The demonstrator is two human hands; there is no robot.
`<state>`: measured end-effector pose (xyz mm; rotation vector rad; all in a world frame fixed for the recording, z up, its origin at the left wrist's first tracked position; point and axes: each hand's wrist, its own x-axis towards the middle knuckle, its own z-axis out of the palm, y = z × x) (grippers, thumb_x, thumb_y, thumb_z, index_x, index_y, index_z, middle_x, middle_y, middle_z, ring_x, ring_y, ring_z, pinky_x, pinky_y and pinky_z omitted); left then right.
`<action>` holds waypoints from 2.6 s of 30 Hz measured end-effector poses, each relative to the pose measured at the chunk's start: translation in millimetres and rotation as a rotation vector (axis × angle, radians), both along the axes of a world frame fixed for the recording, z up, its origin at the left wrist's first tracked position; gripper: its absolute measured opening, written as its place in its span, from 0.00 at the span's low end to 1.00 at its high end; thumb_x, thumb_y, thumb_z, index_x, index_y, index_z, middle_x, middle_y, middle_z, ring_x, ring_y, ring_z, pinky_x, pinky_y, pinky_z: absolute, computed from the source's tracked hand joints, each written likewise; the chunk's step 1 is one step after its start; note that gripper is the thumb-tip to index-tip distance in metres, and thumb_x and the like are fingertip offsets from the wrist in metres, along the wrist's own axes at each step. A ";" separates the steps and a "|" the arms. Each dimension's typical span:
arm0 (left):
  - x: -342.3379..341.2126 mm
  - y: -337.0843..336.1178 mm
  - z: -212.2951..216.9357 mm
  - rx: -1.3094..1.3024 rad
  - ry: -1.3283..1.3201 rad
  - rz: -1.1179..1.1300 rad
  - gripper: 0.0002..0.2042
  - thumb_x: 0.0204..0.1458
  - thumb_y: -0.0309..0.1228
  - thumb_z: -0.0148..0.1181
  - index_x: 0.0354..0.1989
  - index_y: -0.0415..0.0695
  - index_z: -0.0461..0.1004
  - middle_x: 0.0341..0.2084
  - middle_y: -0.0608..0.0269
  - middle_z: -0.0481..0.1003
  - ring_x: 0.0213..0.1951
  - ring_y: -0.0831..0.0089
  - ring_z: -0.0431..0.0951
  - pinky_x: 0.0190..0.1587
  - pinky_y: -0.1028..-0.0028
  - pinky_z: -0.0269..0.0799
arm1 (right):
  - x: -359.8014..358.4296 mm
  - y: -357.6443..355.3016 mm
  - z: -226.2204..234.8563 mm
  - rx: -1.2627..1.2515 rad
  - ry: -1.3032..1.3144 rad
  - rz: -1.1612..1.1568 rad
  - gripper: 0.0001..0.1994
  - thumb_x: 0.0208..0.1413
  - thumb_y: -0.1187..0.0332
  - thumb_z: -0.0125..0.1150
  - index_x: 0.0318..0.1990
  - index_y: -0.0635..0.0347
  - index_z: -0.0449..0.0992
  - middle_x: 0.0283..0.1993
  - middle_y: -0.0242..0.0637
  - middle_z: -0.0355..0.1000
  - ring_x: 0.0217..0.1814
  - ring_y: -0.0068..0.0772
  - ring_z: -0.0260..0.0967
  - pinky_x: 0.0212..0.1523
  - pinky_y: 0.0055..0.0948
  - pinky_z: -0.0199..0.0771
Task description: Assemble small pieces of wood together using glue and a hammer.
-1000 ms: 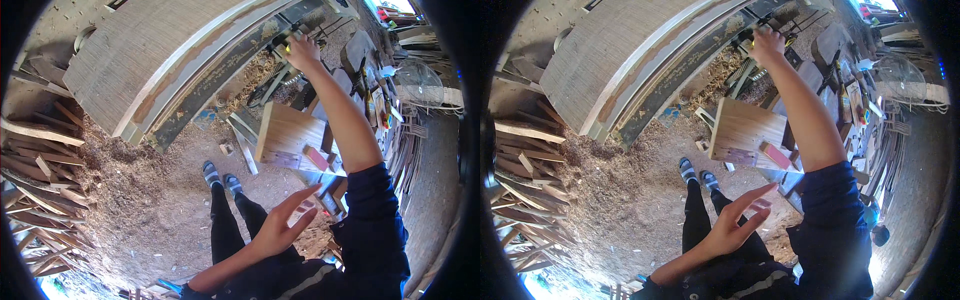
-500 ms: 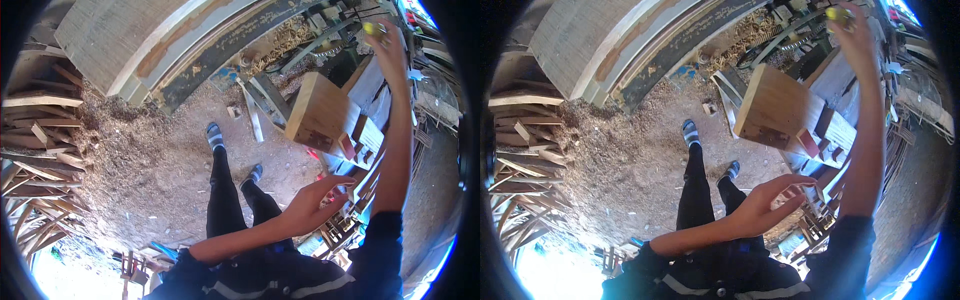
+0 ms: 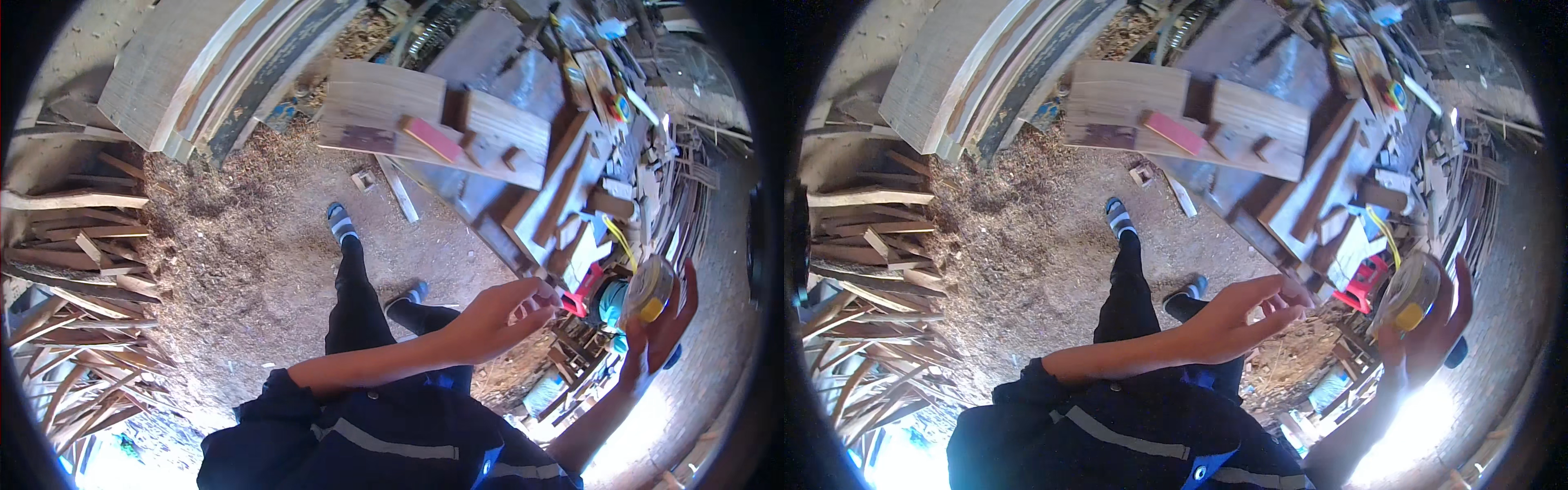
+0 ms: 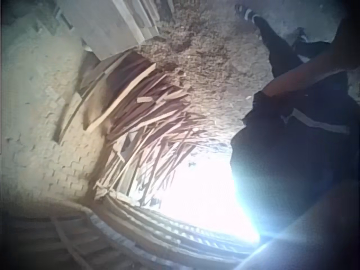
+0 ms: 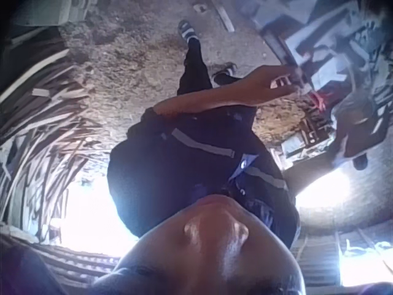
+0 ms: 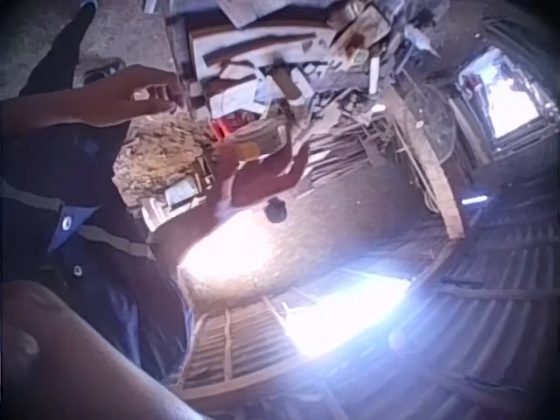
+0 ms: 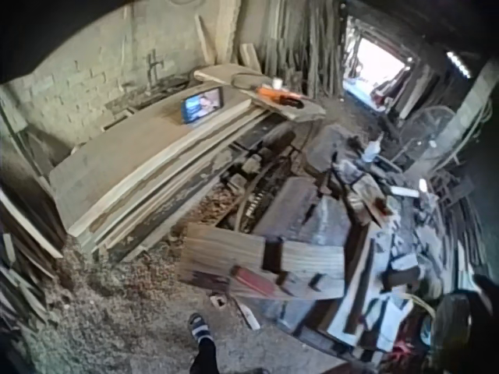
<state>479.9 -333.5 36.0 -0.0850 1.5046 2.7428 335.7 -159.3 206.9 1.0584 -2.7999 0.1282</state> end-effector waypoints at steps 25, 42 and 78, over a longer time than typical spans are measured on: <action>166.2 212.6 -53.7 0.733 -0.619 0.173 0.23 0.67 0.48 0.58 0.63 0.48 0.68 0.51 0.62 0.75 0.44 0.68 0.83 0.44 0.67 0.81 | 180.5 155.4 -142.5 -0.210 -0.935 0.415 0.44 0.49 0.63 0.76 0.73 0.59 0.60 0.66 0.50 0.66 0.66 0.54 0.67 0.66 0.47 0.62; 295.5 88.3 -393.2 0.710 -1.007 0.722 0.21 0.63 0.38 0.61 0.60 0.40 0.73 0.45 0.60 0.78 0.32 0.73 0.78 0.33 0.70 0.73 | 226.6 0.6 -772.0 0.173 -1.333 0.074 0.17 0.63 0.56 0.66 0.51 0.56 0.74 0.43 0.47 0.80 0.47 0.48 0.80 0.48 0.42 0.78; 292.3 -27.4 -325.1 0.639 -0.787 1.041 0.20 0.63 0.32 0.55 0.62 0.38 0.70 0.50 0.55 0.76 0.34 0.74 0.77 0.36 0.72 0.74 | 209.8 -235.9 -573.8 -0.681 -2.389 -0.072 0.28 0.68 0.55 0.60 0.70 0.56 0.65 0.68 0.44 0.71 0.66 0.38 0.72 0.58 0.42 0.78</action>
